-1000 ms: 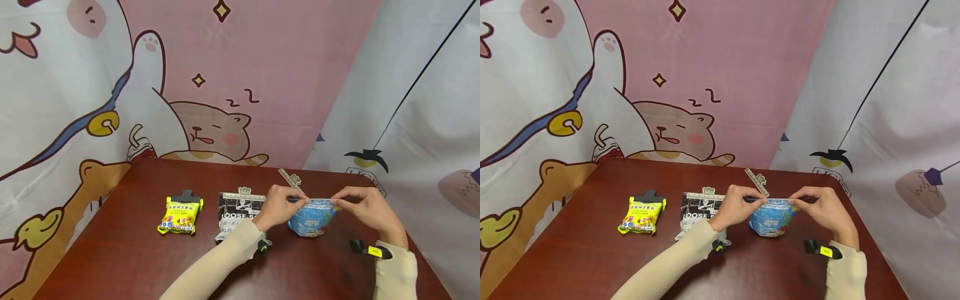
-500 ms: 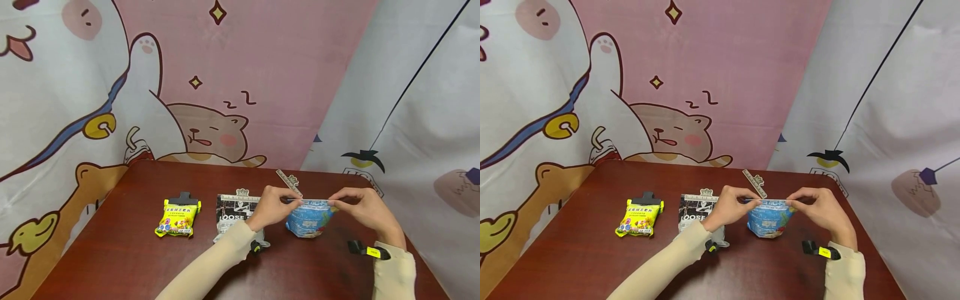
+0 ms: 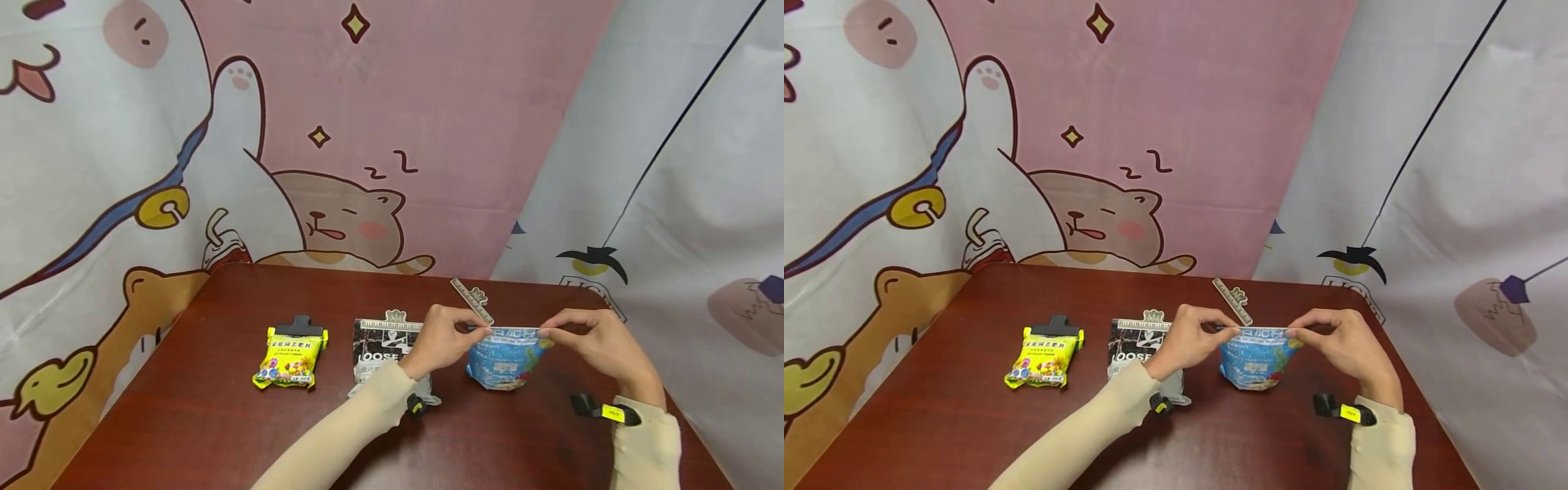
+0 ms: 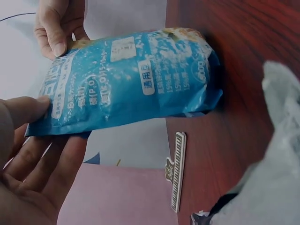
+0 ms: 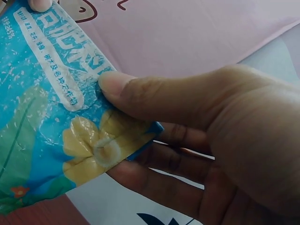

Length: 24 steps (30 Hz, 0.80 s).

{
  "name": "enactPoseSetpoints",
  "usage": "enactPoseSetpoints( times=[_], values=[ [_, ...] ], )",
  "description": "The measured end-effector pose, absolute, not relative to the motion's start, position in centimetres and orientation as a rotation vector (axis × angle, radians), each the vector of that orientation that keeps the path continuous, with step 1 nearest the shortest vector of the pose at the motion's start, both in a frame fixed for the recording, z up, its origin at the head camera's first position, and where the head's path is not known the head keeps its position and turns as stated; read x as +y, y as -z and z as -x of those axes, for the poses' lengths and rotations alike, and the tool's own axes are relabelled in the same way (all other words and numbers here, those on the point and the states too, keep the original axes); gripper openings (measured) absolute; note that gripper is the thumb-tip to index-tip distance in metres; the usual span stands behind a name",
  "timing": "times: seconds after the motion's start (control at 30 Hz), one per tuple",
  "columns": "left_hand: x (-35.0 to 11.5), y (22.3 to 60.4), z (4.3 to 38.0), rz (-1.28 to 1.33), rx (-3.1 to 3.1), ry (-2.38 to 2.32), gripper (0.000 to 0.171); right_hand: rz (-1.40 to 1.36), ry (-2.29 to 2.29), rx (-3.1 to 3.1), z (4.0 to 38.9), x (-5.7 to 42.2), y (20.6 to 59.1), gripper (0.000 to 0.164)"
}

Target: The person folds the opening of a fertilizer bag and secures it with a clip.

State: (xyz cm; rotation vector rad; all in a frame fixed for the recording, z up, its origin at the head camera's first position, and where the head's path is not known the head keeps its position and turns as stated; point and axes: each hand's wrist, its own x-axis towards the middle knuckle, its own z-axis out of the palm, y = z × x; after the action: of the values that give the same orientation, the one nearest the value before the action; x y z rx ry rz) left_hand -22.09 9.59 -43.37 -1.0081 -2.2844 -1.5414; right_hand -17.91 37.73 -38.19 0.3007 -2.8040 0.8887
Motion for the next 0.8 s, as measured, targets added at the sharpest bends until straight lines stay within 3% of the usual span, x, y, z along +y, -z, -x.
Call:
enactPoseSetpoints(
  times=[0.4,0.8],
  values=[
    [8.3,43.4,22.6,1.001,-2.355,1.607,0.009,-0.203,-0.914,-2.857,17.8,38.3,38.3,0.019],
    [8.6,43.4,22.3,0.908,-2.328,1.626,0.008,-0.296,-0.979,-2.802,17.9,38.6,38.8,0.01]
  ],
)
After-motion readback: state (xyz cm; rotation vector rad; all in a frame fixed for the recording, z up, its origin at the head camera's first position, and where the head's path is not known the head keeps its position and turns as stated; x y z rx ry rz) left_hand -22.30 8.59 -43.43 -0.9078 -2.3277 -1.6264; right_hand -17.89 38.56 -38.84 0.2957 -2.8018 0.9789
